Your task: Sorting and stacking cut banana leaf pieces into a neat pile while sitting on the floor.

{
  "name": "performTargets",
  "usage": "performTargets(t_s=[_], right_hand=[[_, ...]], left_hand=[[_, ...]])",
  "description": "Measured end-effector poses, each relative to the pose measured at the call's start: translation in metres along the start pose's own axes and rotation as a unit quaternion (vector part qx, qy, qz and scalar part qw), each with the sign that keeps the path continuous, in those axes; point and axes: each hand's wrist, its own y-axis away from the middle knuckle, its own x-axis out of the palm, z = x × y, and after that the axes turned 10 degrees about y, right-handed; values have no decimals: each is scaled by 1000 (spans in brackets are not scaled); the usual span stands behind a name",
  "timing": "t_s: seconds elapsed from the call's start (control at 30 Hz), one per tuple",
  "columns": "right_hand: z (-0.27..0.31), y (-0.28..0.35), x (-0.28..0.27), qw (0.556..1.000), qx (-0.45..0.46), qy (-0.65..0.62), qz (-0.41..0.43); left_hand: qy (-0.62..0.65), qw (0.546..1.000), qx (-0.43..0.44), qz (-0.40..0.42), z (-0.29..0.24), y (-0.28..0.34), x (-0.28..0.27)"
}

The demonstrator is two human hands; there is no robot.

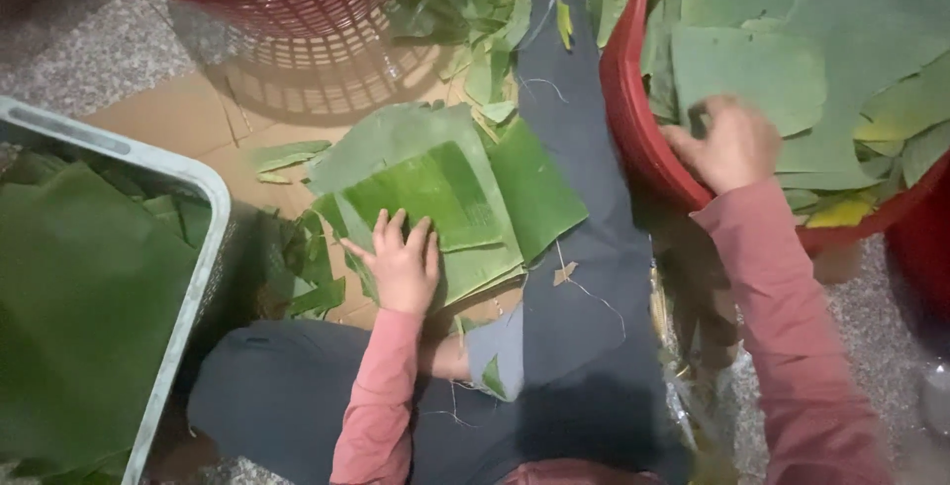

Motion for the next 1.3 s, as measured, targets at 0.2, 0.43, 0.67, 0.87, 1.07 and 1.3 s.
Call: performTargets(t_s=[0.2, 0.43, 0.67, 0.87, 1.07, 1.3], right_hand=[[45, 48, -103, 957, -139, -26, -253], [128, 94, -206, 810, -485, -326, 48], [142, 50, -64, 475, -405, -719, 306], [207, 80, -10, 631, -108, -701, 315], [245, 36, 60, 829, 11, -540, 144], [262, 24, 64, 886, -3, -439, 152]], left_hand=[[134, 983, 91, -82, -79, -3, -56], [252, 940, 232, 5, -159, 6, -129], [499, 865, -27, -37, -92, 1, -119], [510, 792, -288, -171, -40, -22, -71], [431, 824, -307, -201, 18, -25, -42], [51, 979, -114, -159, 14, -22, -30]])
